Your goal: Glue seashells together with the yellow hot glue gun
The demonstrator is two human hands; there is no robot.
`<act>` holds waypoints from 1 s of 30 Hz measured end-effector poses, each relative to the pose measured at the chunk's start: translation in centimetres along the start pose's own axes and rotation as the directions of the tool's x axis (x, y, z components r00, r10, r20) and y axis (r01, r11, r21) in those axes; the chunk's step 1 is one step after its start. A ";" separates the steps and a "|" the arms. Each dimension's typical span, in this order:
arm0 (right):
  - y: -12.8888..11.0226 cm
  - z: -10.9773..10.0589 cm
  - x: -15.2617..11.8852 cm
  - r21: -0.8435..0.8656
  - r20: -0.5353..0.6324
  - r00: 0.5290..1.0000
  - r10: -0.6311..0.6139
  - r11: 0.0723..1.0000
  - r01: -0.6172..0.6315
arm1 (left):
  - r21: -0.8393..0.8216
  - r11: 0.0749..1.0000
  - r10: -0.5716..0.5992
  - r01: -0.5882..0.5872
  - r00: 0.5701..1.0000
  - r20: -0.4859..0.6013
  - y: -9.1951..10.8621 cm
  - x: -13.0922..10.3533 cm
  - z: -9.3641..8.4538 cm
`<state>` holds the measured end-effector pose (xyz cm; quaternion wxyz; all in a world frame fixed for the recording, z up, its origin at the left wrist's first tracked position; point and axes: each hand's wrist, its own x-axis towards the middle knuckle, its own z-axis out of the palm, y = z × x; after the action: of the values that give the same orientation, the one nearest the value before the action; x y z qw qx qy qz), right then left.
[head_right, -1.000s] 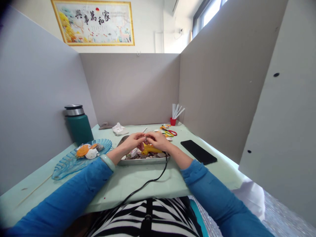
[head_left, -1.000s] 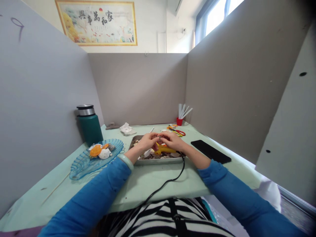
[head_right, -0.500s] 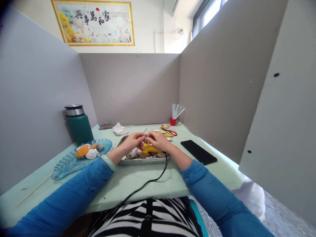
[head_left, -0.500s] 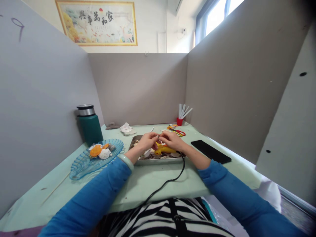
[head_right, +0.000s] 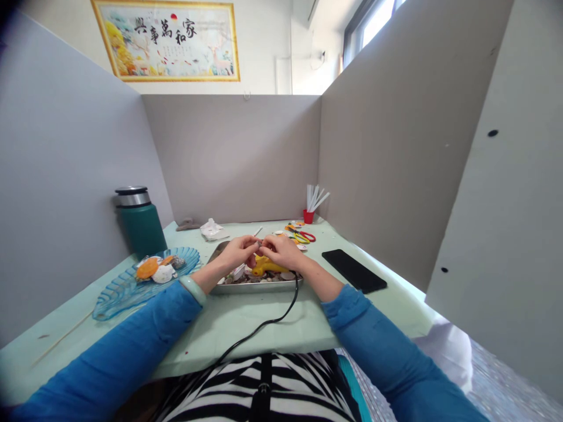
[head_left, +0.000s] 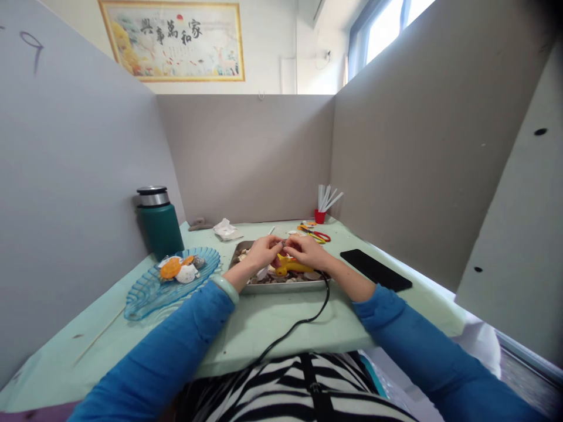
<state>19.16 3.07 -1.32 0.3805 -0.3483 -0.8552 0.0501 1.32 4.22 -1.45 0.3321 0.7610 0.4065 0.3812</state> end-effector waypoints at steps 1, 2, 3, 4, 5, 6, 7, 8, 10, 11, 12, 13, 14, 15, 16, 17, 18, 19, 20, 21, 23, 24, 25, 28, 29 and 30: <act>0.0 0.0 0.0 0.004 -0.003 1.000 -0.004 1.000 0.004 | 0.006 1.000 -0.001 0.002 1.000 -0.005 0.1 0.0 0.0; -0.1 -0.1 0.0 0.007 -0.007 1.000 -0.005 1.000 0.005 | 0.011 1.000 -0.002 0.002 1.000 -0.009 0.1 0.0 0.0; -0.1 -0.1 0.0 0.011 -0.010 1.000 -0.003 1.000 0.003 | 0.014 1.000 0.001 -0.001 1.000 -0.014 0.1 0.0 0.0; -0.2 -0.1 0.0 0.014 -0.011 1.000 0.000 1.000 0.000 | 0.016 1.000 0.004 -0.004 1.000 -0.019 0.1 0.0 0.1; -0.2 -0.1 0.0 0.015 -0.010 1.000 0.005 1.000 -0.005 | 0.015 1.000 0.008 -0.008 1.000 -0.027 0.1 0.0 0.1; -0.2 -0.1 0.0 0.011 -0.006 1.000 0.011 1.000 -0.011 | 0.012 1.000 0.009 -0.008 0.999 -0.034 0.1 0.0 0.1; -0.1 -0.1 0.0 0.004 -0.002 1.000 0.018 1.000 -0.018 | 0.010 1.000 0.008 -0.007 0.999 -0.039 0.0 0.1 0.1; -0.1 0.0 0.0 -0.004 0.004 1.000 0.024 1.000 -0.024 | 0.009 1.000 0.006 -0.005 0.999 -0.040 -0.1 0.1 0.1; 0.1 0.1 0.0 -0.019 0.018 0.999 0.031 0.999 -0.031 | 0.010 1.000 0.003 -0.003 0.999 -0.039 -0.2 0.2 0.1; 0.2 0.1 0.0 -0.024 0.027 0.999 0.030 0.999 -0.030 | 0.011 1.000 0.004 -0.004 0.999 -0.034 -0.2 0.2 0.1; 0.3 0.1 0.0 -0.027 0.035 0.999 0.025 0.999 -0.024 | 0.012 1.000 0.005 -0.004 1.000 -0.026 -0.2 0.2 0.1; 0.3 0.1 0.0 -0.031 0.041 0.999 0.017 0.999 -0.016 | 0.012 1.000 0.002 -0.002 1.000 -0.014 -0.2 0.1 0.1; 0.3 0.1 0.0 -0.035 0.042 0.999 0.010 0.999 -0.008 | 0.011 1.000 -0.004 0.004 1.000 -0.002 -0.1 0.1 0.1; 0.3 0.1 0.0 -0.037 0.040 0.999 0.003 0.999 -0.002 | 0.009 1.000 -0.010 0.010 1.000 0.010 0.0 0.0 0.1; 0.3 0.1 0.0 -0.036 0.037 0.999 -0.002 0.999 0.003 | 0.004 1.000 -0.015 0.015 1.000 0.022 0.2 0.0 0.1; 0.2 0.1 0.0 -0.034 0.031 0.999 -0.003 0.999 0.004 | -0.003 1.000 -0.020 0.020 0.999 0.030 0.3 -0.1 0.1; 0.1 0.0 0.0 -0.032 0.026 1.000 -0.002 0.999 0.003 | -0.012 1.000 -0.023 0.023 0.999 0.035 0.5 -0.1 0.1; 0.0 0.0 0.0 -0.029 0.022 1.000 0.000 1.000 0.000 | -0.024 0.999 -0.023 0.024 0.999 0.039 0.6 -0.2 0.1; -0.1 -0.1 0.0 -0.027 0.019 1.000 0.004 1.000 -0.004 | -0.035 0.999 -0.021 0.023 0.999 0.039 0.7 -0.2 0.1; -0.2 -0.1 0.1 -0.026 0.018 1.000 0.009 1.000 -0.009 | -0.045 0.999 -0.019 0.021 0.999 0.039 0.7 -0.3 0.1; -0.3 -0.1 0.1 -0.027 0.020 1.000 0.023 0.999 -0.022 | -0.065 0.998 -0.014 0.016 0.999 0.034 0.7 -0.3 0.0; -0.3 -0.2 0.1 -0.028 0.024 0.999 0.029 0.999 -0.029 | -0.075 0.997 -0.011 0.013 0.999 0.033 0.7 -0.3 0.0; -0.3 -0.2 0.1 -0.030 0.029 0.999 0.036 0.999 -0.035 | -0.085 0.996 -0.008 0.011 0.999 0.031 0.6 -0.2 0.0; -0.3 -0.1 0.1 -0.030 0.032 0.999 0.040 0.999 -0.039 | -0.101 0.995 -0.001 0.003 1.000 0.025 0.5 -0.2 0.0; -0.2 -0.1 0.1 -0.030 0.028 0.999 0.037 0.999 -0.037 | -0.102 0.995 0.001 0.001 1.000 0.022 0.5 -0.2 0.0; -0.2 -0.1 0.1 -0.032 0.023 0.999 0.035 0.999 -0.034 | -0.102 0.995 0.001 0.001 1.000 0.021 0.5 -0.2 0.0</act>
<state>19.07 2.96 -1.12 0.3641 -0.3686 -0.8540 0.0472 1.42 3.84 -1.12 0.3748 0.7469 0.3831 0.3936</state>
